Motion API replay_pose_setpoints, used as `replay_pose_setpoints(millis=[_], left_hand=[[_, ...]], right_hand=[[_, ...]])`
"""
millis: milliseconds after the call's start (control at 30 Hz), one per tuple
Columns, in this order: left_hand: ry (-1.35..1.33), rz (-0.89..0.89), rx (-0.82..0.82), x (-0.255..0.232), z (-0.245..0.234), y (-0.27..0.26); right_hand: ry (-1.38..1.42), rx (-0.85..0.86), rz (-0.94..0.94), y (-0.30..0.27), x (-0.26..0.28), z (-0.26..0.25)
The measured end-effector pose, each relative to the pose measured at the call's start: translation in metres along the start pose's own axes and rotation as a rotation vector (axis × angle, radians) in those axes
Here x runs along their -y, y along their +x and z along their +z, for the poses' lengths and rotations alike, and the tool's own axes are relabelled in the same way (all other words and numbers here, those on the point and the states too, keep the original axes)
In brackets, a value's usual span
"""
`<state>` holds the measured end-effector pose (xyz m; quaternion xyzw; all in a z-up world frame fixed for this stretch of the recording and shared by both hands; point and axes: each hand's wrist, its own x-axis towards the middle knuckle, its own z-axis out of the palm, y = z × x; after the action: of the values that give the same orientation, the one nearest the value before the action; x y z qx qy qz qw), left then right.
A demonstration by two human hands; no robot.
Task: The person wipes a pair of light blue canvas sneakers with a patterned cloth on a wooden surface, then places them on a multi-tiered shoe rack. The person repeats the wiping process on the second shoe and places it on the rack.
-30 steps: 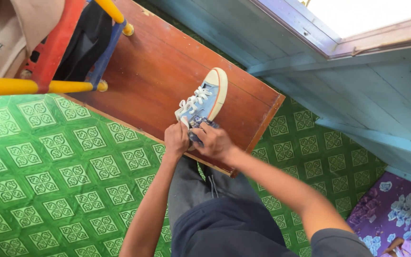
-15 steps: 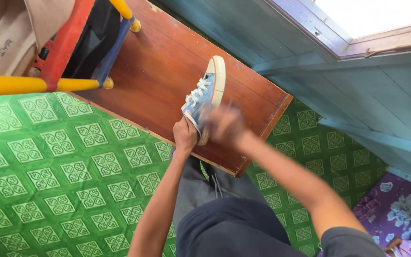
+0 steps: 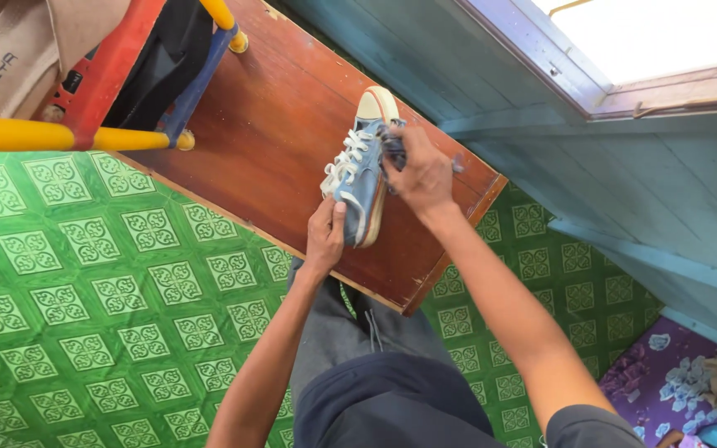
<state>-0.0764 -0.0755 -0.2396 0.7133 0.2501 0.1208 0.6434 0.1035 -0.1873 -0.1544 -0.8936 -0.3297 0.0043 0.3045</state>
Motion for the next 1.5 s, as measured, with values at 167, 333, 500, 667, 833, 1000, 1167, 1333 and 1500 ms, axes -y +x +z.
replay_pose_setpoints(millis=[167, 333, 500, 667, 833, 1000, 1167, 1333, 1500], left_hand=[[-0.045, -0.151, -0.052, -0.006, 0.019, 0.0], [-0.212, -0.168, -0.077, 0.011, 0.013, 0.002], [-0.177, -0.15, -0.037, 0.014, 0.014, 0.0], [-0.273, -0.214, -0.053, 0.024, 0.019, -0.004], [-0.485, -0.239, -0.069, 0.028, 0.013, 0.003], [-0.331, -0.203, -0.076, 0.019, 0.014, -0.002], [-0.202, -0.199, -0.141, 0.028, 0.017, -0.011], [-0.143, -0.18, -0.221, 0.028, 0.024, -0.011], [-0.118, -0.258, -0.247, 0.032, 0.024, -0.005]], right_hand=[[0.078, 0.22, 0.161, -0.052, 0.028, 0.007], [0.173, 0.247, -0.254, -0.061, 0.022, -0.007], [0.007, 0.002, 0.074, 0.011, -0.008, 0.003], [-0.038, 0.008, -0.041, -0.024, 0.006, 0.023], [0.172, 0.18, -0.247, -0.145, 0.025, 0.04], [0.22, 0.197, -0.615, -0.119, -0.024, 0.035], [0.028, -0.111, -0.289, 0.022, -0.031, 0.004], [0.107, -0.021, -0.076, 0.034, -0.013, 0.006], [0.189, 0.159, -0.315, -0.105, 0.002, 0.025]])
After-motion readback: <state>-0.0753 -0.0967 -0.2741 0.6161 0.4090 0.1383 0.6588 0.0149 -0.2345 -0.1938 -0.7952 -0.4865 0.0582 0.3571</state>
